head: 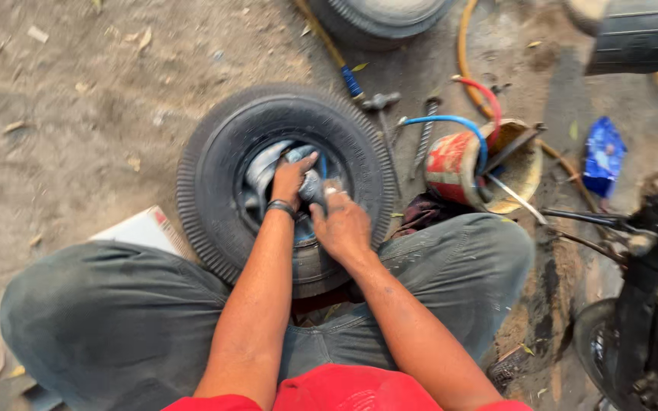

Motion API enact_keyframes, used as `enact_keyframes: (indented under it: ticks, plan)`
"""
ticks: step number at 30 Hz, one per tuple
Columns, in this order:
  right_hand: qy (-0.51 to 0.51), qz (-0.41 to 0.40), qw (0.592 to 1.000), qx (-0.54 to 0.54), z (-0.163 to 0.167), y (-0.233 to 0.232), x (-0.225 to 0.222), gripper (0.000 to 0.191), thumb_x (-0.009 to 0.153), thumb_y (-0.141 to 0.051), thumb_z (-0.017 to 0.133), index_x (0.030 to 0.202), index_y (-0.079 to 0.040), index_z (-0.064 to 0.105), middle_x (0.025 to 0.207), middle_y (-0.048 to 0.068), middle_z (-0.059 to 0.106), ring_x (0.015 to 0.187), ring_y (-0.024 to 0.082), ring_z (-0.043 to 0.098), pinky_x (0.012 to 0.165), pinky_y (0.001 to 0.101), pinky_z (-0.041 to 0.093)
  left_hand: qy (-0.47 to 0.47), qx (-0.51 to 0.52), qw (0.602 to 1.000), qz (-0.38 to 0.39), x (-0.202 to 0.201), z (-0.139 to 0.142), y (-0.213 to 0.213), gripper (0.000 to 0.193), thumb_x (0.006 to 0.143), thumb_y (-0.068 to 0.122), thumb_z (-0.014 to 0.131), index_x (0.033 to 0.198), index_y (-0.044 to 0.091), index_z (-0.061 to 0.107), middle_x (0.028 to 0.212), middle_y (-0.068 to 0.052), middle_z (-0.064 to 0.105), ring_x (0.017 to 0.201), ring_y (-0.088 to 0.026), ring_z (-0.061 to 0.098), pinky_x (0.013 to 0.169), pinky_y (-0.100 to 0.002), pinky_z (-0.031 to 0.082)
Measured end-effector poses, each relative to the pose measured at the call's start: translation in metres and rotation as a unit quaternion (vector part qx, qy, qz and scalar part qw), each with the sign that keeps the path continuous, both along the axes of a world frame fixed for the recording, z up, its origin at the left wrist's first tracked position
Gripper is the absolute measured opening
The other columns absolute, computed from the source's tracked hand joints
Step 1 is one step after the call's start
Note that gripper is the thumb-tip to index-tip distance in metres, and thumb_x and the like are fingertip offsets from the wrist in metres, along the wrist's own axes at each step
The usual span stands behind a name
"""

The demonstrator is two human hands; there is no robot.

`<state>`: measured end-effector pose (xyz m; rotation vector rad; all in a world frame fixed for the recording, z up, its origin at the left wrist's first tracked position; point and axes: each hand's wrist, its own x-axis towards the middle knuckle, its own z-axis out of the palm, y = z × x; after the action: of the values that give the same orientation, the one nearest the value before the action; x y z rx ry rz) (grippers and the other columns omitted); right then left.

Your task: The person sits on the ground, opens a box containing a new rubber inner tube, and inserts the tube into a small tire. They apply powder from a bottle into the tube, work the tube into the tire casing, and press and seat the tube inside the tire by hand.

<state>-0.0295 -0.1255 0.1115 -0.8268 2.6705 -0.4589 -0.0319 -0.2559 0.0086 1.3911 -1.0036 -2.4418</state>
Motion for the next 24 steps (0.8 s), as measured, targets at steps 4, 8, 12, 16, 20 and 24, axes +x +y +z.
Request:
enact_keyframes:
  ticks: [4, 8, 12, 16, 20, 24]
  plan:
    - [-0.022, -0.002, 1.0, 0.002, 0.005, 0.001, -0.01, 0.048, 0.087, -0.027, 0.072, 0.13, -0.008, 0.066, 0.118, 0.019, 0.071, 0.105, 0.042, 0.068, 0.091, 0.0499, 0.053, 0.098, -0.054, 0.993, 0.034, -0.003, 0.016, 0.005, 0.042, 0.081, 0.018, 0.082, 0.118, 0.002, 0.07, 0.111, -0.006, 0.073, 0.095, -0.017, 0.068, 0.086, -0.032, 0.054]
    - [0.0, -0.029, 0.998, -0.064, 0.018, 0.014, -0.005, 0.048, 0.079, -0.027, 0.078, 0.122, -0.007, 0.069, 0.117, 0.02, 0.07, 0.104, 0.042, 0.067, 0.089, 0.0487, 0.053, 0.081, -0.05, 0.995, 0.011, 0.005, 0.026, 0.008, 0.043, 0.079, 0.025, 0.084, 0.115, 0.003, 0.073, 0.108, -0.005, 0.075, 0.092, -0.017, 0.069, 0.082, -0.032, 0.054]
    - [-0.035, -0.055, 0.998, -0.02, 0.044, 0.034, 0.009, 0.041, 0.08, -0.032, 0.081, 0.111, -0.007, 0.069, 0.111, 0.016, 0.071, 0.103, 0.04, 0.068, 0.089, 0.0499, 0.054, 0.036, -0.01, 0.996, -0.081, 0.024, 0.04, 0.005, 0.046, 0.089, 0.044, 0.081, 0.107, 0.003, 0.073, 0.093, -0.006, 0.068, 0.078, -0.019, 0.061, 0.073, -0.036, 0.051]
    - [-0.029, -0.073, 0.996, 0.04, 0.06, 0.038, 0.013, 0.039, 0.079, -0.031, 0.082, 0.11, -0.01, 0.071, 0.111, 0.019, 0.061, 0.097, 0.044, 0.066, 0.083, 0.0546, 0.052, 0.027, 0.056, 0.978, -0.201, 0.043, 0.063, 0.001, 0.047, 0.081, 0.052, 0.075, 0.096, 0.007, 0.075, 0.085, -0.003, 0.075, 0.072, -0.017, 0.07, 0.071, -0.034, 0.057]
    - [-0.028, -0.075, 0.995, 0.053, 0.052, 0.036, 0.012, 0.032, 0.081, -0.03, 0.079, 0.108, -0.014, 0.074, 0.112, 0.018, 0.063, 0.098, 0.044, 0.067, 0.083, 0.0559, 0.052, -0.055, 0.037, 0.932, -0.356, 0.049, 0.064, -0.001, 0.049, 0.083, 0.057, 0.076, 0.096, 0.01, 0.074, 0.078, -0.005, 0.068, 0.063, -0.02, 0.061, 0.058, -0.035, 0.049]
    - [0.024, -0.021, 0.999, -0.031, 0.038, 0.038, 0.009, 0.031, 0.081, -0.025, 0.076, 0.11, -0.014, 0.074, 0.125, 0.021, 0.065, 0.101, 0.045, 0.067, 0.088, 0.0519, 0.054, -0.069, -0.065, 0.903, -0.418, 0.032, 0.047, -0.007, 0.038, 0.076, 0.037, 0.079, 0.096, 0.005, 0.075, 0.081, -0.009, 0.069, 0.065, -0.023, 0.063, 0.054, -0.041, 0.052]
